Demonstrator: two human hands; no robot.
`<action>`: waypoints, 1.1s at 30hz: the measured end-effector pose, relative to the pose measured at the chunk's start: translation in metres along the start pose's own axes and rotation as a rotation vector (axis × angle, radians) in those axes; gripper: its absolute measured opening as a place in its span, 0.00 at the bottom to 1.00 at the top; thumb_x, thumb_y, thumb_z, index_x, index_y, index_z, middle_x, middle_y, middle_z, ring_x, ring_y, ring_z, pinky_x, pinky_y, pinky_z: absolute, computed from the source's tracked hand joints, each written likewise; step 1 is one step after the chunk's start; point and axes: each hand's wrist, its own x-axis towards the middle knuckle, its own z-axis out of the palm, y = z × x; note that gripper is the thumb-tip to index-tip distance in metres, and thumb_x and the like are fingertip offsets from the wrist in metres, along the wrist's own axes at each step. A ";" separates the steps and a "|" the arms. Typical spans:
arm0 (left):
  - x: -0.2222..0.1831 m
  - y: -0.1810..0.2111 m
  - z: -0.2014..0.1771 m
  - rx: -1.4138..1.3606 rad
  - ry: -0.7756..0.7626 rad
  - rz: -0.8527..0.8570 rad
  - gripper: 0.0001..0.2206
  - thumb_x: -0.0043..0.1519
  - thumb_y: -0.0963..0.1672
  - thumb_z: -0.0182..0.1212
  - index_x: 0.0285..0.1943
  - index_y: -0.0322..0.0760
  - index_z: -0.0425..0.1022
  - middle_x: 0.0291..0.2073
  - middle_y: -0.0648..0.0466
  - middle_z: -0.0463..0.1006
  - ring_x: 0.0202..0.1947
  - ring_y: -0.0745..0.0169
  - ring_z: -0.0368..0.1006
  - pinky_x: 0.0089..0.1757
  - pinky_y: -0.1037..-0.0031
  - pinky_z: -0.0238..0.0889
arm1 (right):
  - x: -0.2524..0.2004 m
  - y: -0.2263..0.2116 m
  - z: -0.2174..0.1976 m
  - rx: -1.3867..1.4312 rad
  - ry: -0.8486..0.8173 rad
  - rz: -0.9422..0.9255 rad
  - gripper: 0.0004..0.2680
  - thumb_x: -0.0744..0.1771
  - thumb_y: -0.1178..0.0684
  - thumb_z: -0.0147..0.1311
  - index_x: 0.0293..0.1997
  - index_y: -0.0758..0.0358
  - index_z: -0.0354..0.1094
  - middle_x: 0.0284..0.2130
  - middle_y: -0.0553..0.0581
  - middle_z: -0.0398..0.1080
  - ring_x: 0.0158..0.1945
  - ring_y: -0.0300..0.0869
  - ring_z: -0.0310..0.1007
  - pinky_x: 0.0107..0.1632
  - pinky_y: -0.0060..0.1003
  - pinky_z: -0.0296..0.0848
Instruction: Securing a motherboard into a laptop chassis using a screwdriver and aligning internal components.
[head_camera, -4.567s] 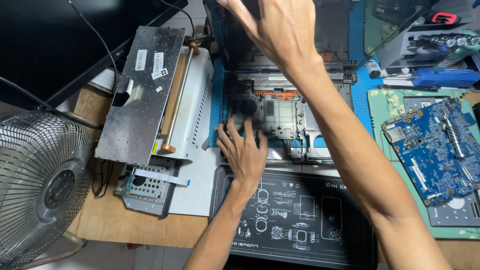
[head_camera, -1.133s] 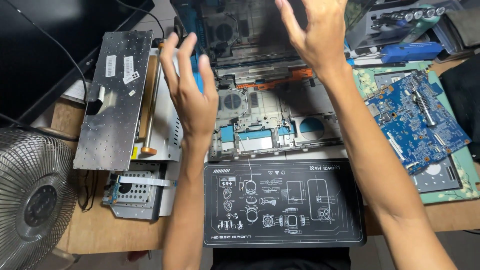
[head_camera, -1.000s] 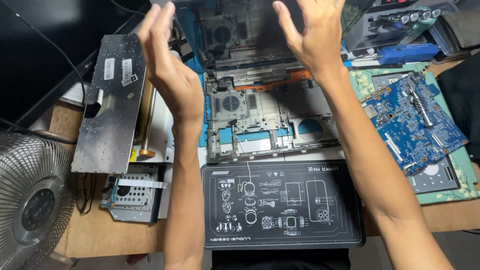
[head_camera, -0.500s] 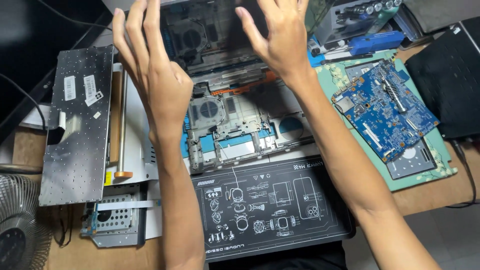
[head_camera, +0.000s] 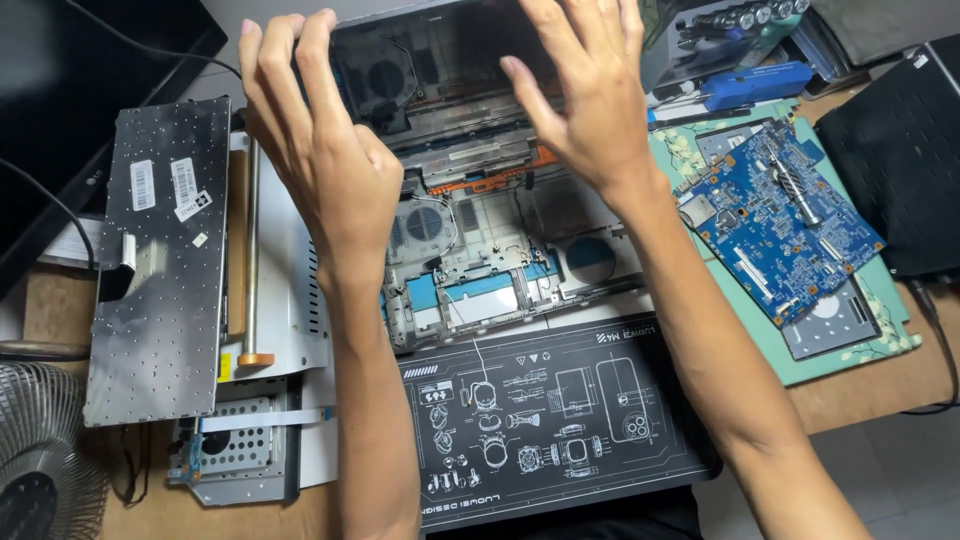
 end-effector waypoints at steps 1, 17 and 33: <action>-0.001 -0.001 0.002 -0.003 0.001 -0.006 0.33 0.47 0.26 0.43 0.65 0.31 0.64 0.60 0.45 0.64 0.69 0.41 0.53 0.64 0.51 0.59 | -0.008 0.002 -0.011 -0.002 -0.005 -0.003 0.15 0.74 0.51 0.55 0.69 0.62 0.60 0.63 0.66 0.64 0.67 0.59 0.60 0.69 0.62 0.47; -0.004 -0.012 0.009 0.047 -0.043 -0.043 0.35 0.52 0.27 0.49 0.72 0.36 0.60 0.67 0.46 0.60 0.73 0.44 0.49 0.68 0.53 0.60 | -0.244 0.170 -0.100 -0.562 -0.226 0.566 0.15 0.74 0.47 0.61 0.64 0.70 0.75 0.48 0.72 0.71 0.50 0.64 0.71 0.49 0.60 0.60; -0.006 -0.012 0.009 0.067 -0.056 -0.033 0.38 0.51 0.29 0.49 0.75 0.41 0.57 0.69 0.50 0.59 0.76 0.46 0.48 0.62 0.55 0.65 | -0.254 0.177 -0.088 -0.601 -0.272 0.594 0.08 0.73 0.53 0.61 0.54 0.69 0.75 0.45 0.67 0.74 0.51 0.57 0.71 0.50 0.54 0.62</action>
